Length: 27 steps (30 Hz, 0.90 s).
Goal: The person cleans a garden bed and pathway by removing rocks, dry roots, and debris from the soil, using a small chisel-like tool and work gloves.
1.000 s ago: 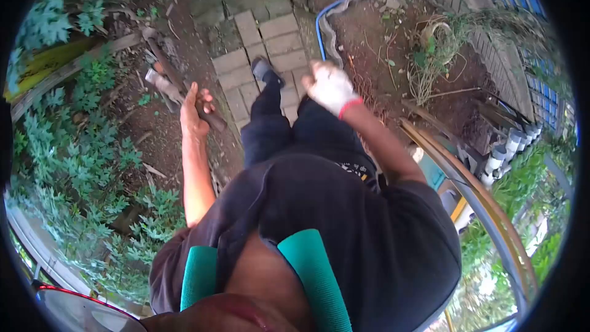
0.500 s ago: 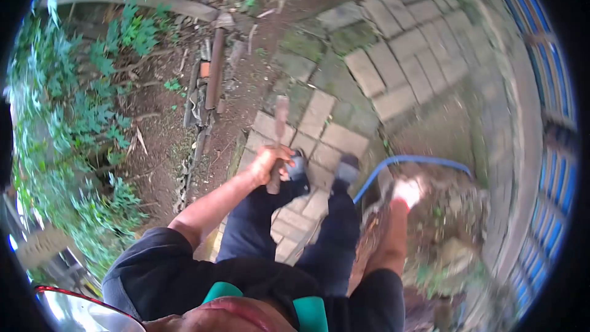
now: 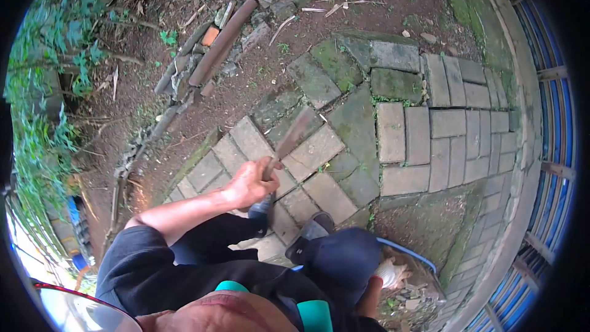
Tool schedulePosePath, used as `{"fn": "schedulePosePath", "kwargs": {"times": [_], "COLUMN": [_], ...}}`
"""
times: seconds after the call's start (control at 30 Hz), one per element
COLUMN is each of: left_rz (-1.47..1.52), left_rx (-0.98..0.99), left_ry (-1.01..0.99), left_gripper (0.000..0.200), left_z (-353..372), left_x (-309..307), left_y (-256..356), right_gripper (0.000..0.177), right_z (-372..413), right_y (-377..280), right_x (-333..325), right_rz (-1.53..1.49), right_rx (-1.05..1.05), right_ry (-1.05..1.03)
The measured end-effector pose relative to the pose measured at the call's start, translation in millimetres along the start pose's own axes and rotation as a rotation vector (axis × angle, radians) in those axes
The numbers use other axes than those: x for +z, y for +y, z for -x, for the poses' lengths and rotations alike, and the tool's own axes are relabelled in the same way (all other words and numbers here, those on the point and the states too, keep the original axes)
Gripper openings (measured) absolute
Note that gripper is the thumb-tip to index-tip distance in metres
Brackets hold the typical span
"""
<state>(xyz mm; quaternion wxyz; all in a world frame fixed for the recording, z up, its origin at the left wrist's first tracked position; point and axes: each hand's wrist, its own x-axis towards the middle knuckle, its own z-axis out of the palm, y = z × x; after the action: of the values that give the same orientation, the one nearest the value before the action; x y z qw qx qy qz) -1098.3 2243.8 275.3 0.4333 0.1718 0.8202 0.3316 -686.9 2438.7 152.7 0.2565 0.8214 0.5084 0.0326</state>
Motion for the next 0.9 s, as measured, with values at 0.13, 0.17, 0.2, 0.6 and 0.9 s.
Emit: {"fn": "schedulePosePath", "kwargs": {"times": [0.13, 0.17, 0.2, 0.6, 0.9], "left_rz": [0.035, 0.038, 0.041, -0.204, -0.308], "left_rx": [0.077, 0.046, -0.001, 0.351, 0.122], "left_ry": [0.116, 0.122, 0.111, -0.070, 0.133], "left_gripper": [0.035, 0.034, 0.034, 0.020, 0.014], "left_z": [34, 41, 51, -79, -105], "left_x": [-5, -7, -5, 40, 34], "left_y": [30, 41, 54, 65, 47], "right_gripper": [0.060, 0.060, 0.059, 0.048, 0.097], "right_z": [8, 13, 19, -22, -160], "right_y": [-21, -24, -7, 86, 280], "right_x": [-24, -31, -36, 74, 110], "right_rz": [-0.061, -0.064, -0.045, -0.727, -0.774], "right_rx": [-0.013, -0.030, -0.039, -0.098, 0.263], "right_ry": [0.025, 0.018, 0.005, 0.564, 0.181]}}
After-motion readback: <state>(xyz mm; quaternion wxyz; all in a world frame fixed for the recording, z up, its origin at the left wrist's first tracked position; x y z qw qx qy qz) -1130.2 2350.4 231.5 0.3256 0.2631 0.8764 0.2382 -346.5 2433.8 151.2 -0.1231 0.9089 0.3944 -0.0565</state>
